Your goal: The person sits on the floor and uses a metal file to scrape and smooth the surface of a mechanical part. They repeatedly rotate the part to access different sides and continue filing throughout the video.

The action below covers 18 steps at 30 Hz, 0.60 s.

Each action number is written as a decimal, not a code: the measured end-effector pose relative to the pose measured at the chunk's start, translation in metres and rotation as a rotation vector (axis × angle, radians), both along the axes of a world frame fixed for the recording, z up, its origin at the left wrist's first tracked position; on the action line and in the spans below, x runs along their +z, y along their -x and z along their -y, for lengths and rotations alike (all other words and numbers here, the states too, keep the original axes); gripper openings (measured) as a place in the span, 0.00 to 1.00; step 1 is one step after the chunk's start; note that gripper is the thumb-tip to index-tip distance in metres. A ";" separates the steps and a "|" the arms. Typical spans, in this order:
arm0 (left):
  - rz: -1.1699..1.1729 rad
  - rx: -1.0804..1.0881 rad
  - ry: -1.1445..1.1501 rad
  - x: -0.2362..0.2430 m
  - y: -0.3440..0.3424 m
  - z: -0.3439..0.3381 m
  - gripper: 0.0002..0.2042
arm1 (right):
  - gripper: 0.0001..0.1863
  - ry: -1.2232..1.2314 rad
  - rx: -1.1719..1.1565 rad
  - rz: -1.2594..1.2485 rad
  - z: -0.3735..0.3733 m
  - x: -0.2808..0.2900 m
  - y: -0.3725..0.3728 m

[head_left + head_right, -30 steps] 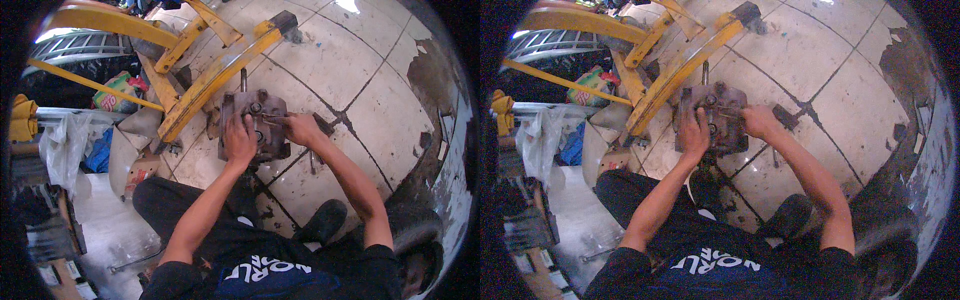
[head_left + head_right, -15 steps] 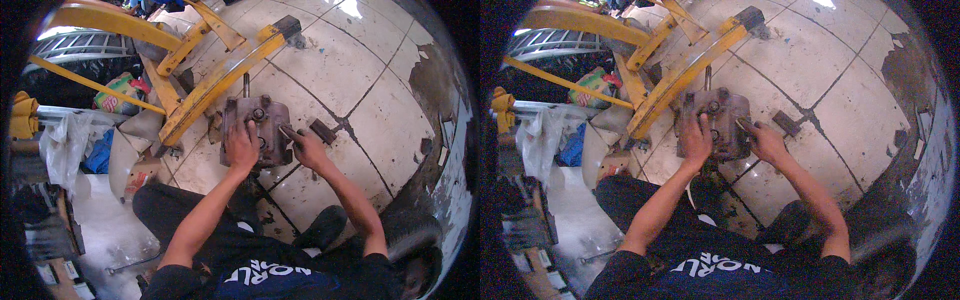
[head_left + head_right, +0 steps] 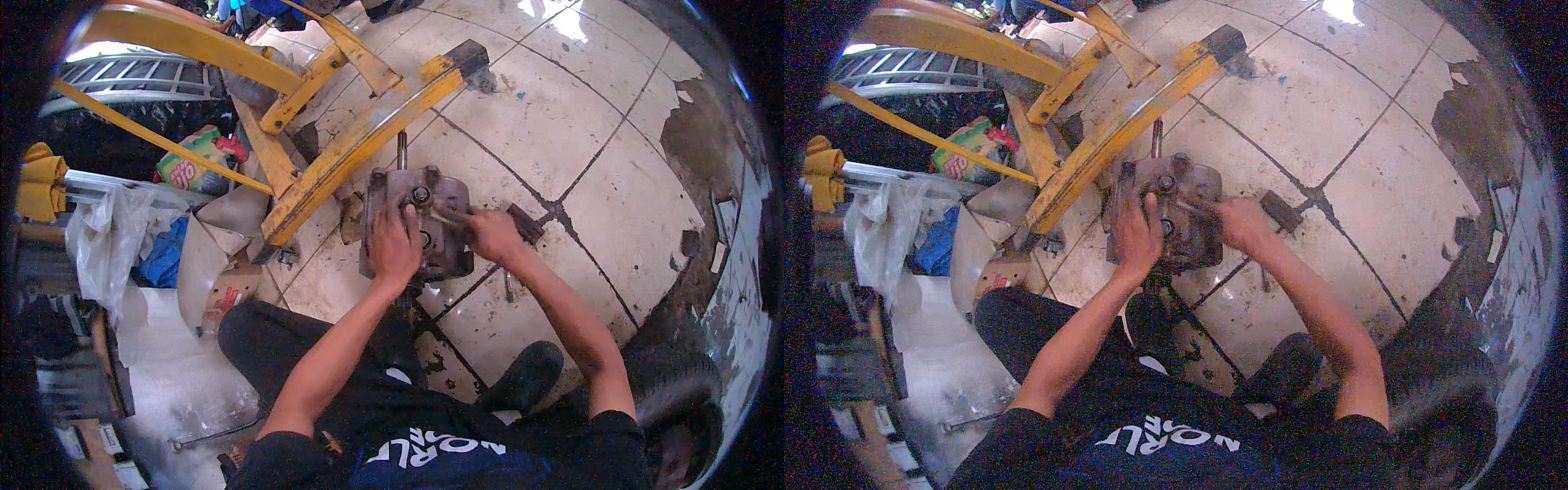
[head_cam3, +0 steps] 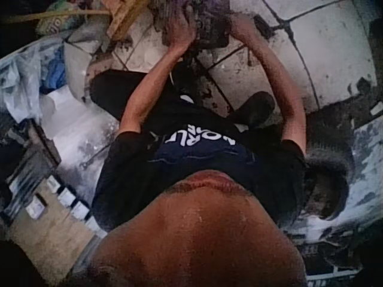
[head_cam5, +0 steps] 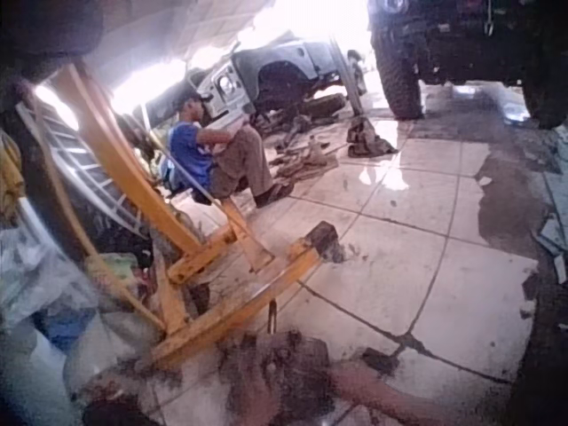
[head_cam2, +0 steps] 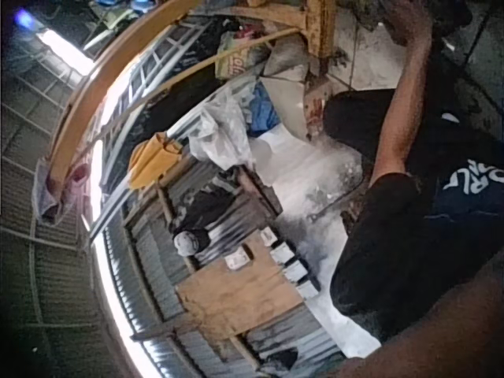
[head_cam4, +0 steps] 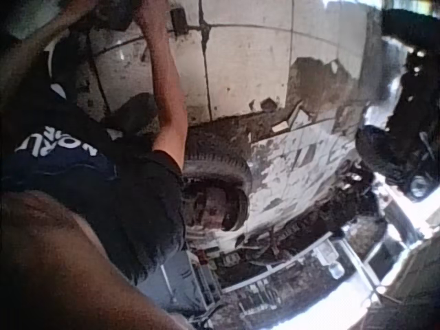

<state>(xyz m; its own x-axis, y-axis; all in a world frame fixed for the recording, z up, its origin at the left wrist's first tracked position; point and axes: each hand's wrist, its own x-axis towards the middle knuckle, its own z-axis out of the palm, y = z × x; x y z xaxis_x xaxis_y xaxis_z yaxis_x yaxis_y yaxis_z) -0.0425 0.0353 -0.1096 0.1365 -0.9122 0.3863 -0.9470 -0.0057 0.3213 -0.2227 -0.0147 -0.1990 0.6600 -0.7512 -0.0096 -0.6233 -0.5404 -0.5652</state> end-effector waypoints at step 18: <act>0.003 0.055 -0.115 -0.017 -0.010 -0.006 0.23 | 0.41 -0.002 0.109 0.030 -0.017 0.011 -0.004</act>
